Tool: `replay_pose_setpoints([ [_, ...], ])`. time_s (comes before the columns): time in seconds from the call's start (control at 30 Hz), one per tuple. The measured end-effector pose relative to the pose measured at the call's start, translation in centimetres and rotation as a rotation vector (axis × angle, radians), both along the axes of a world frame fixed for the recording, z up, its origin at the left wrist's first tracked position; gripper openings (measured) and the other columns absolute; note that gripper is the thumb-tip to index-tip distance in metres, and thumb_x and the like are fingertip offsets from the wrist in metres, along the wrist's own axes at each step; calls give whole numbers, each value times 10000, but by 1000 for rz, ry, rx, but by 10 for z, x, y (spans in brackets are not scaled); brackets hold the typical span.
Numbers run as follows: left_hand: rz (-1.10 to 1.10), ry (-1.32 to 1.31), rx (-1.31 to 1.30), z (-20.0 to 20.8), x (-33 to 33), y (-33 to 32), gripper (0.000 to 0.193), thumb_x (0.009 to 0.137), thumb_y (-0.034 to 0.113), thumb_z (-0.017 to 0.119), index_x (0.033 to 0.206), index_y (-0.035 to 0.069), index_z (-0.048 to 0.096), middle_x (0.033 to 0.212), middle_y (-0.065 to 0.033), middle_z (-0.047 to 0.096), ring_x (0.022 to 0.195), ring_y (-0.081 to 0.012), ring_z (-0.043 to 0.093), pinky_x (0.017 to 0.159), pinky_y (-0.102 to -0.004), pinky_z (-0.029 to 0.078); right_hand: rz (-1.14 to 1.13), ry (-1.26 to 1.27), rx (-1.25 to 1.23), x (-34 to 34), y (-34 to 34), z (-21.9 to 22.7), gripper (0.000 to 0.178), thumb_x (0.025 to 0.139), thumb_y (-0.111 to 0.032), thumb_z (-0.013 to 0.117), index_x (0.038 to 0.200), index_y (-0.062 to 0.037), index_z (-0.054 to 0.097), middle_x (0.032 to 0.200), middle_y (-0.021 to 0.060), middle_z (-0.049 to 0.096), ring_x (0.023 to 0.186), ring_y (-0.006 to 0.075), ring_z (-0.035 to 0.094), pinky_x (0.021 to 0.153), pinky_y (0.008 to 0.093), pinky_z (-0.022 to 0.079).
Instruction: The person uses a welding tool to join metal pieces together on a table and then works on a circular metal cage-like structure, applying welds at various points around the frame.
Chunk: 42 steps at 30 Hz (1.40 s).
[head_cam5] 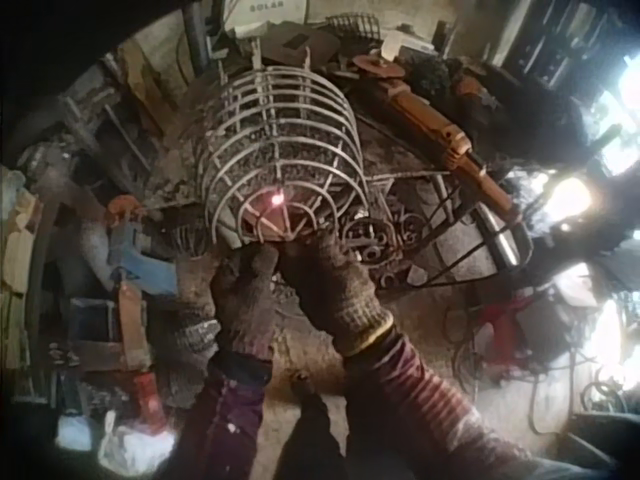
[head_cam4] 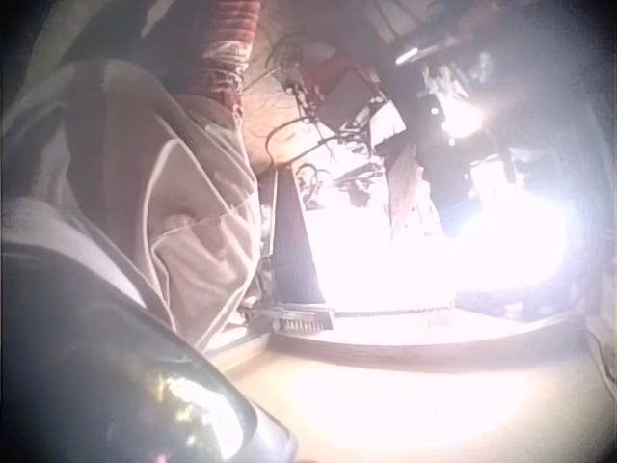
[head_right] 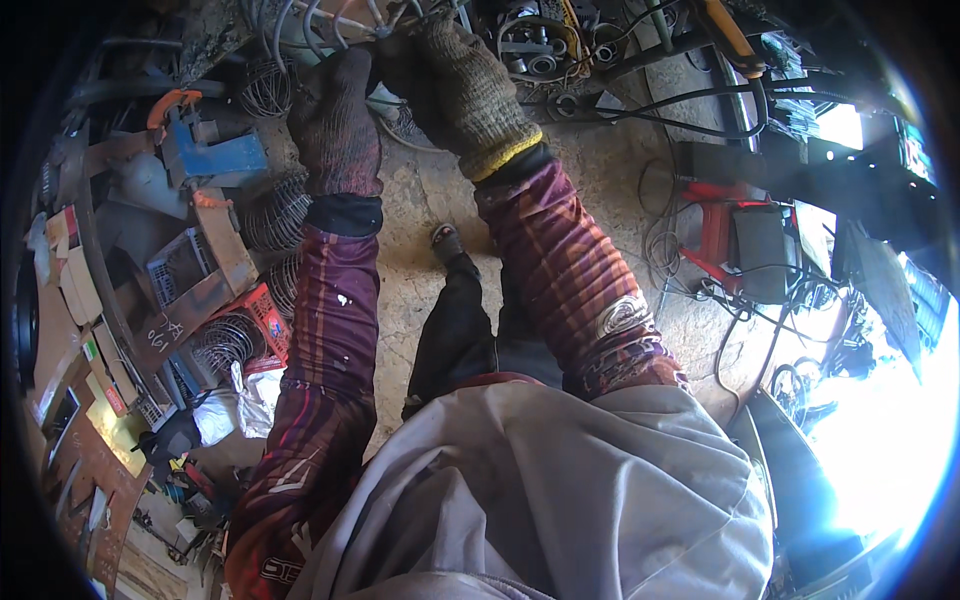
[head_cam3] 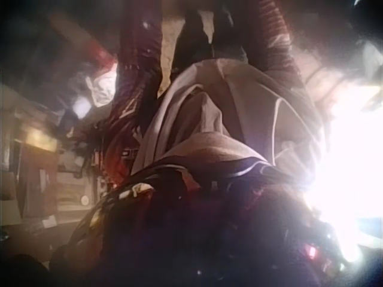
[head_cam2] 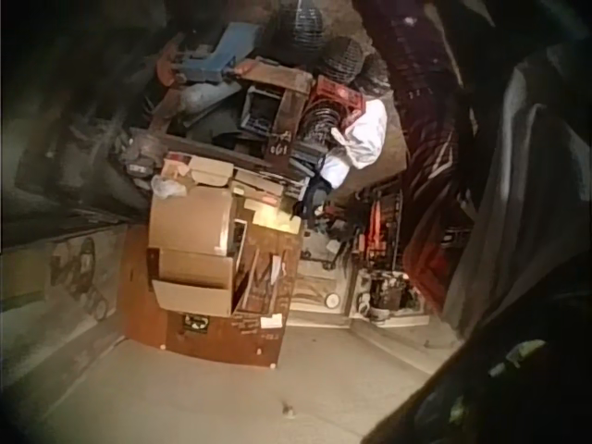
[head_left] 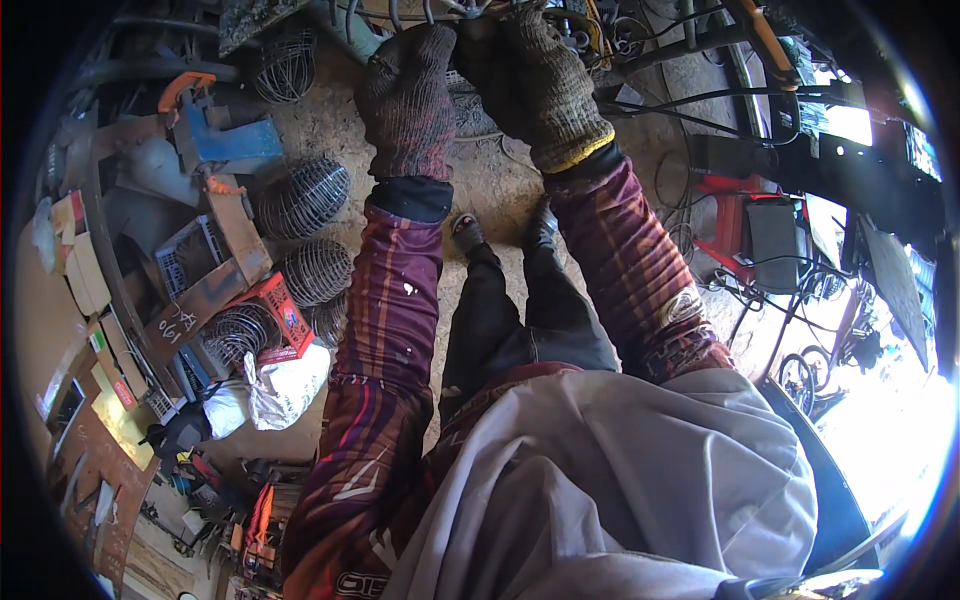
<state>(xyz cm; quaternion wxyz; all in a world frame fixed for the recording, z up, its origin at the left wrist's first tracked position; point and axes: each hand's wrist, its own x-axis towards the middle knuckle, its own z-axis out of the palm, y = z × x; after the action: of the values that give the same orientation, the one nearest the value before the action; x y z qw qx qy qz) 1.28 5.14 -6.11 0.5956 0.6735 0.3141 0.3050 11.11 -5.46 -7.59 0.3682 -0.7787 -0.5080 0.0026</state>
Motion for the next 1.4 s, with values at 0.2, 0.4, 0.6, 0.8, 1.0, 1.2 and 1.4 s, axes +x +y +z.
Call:
replay_pose_setpoints([
  [0.2,19,-334,-289,-28,4,0,304,877,271,674,1035,12,681,947,-71,685,908,-181,621,815,-329,492,-99,-190,-114,-9,1,9,311,939,-125,579,1236,-35,571,1083,132,623,958,226,635,781,349,516],
  [0.4,48,-347,-292,-35,7,0,252,896,209,660,1035,-1,668,959,-79,675,871,-184,629,807,-324,496,-109,-113,265,-1,12,-20,386,834,-114,643,1201,-54,538,1114,145,621,1046,323,601,872,376,498],
  [0.6,70,-280,-243,-24,4,-6,237,868,124,667,1071,4,654,1022,-121,666,914,-242,639,824,-367,502,-141,-201,142,-2,3,-9,401,821,-87,641,1211,-67,549,1143,130,595,1035,311,599,863,384,505],
  [0.8,-72,-140,437,-54,8,7,267,925,169,610,1134,3,630,1054,-123,664,966,-240,637,857,-343,504,-68,41,245,-4,-6,-5,251,896,-166,643,1137,-99,619,1068,103,619,961,245,641,828,336,538],
  [1.0,-111,-92,93,-31,8,3,210,964,159,552,1106,19,620,1029,-108,655,923,-237,633,846,-366,492,-73,-320,74,-5,-2,-2,434,910,-128,598,1330,-64,512,1159,167,600,977,290,632,786,366,521],
  [1.2,-213,-436,-324,-47,17,4,254,994,227,535,1139,32,609,1040,-70,654,936,-159,615,850,-290,487,67,570,231,-5,7,9,333,971,-127,533,1294,-50,517,1051,119,608,889,236,624,755,353,507],
  [1.4,-423,-738,-893,-65,9,17,386,1002,279,510,1246,-16,550,1219,-130,603,1128,-221,571,1017,-347,423,64,42,224,-3,0,-4,277,982,-130,528,1244,-41,537,984,78,607,887,175,591,804,313,488],
])
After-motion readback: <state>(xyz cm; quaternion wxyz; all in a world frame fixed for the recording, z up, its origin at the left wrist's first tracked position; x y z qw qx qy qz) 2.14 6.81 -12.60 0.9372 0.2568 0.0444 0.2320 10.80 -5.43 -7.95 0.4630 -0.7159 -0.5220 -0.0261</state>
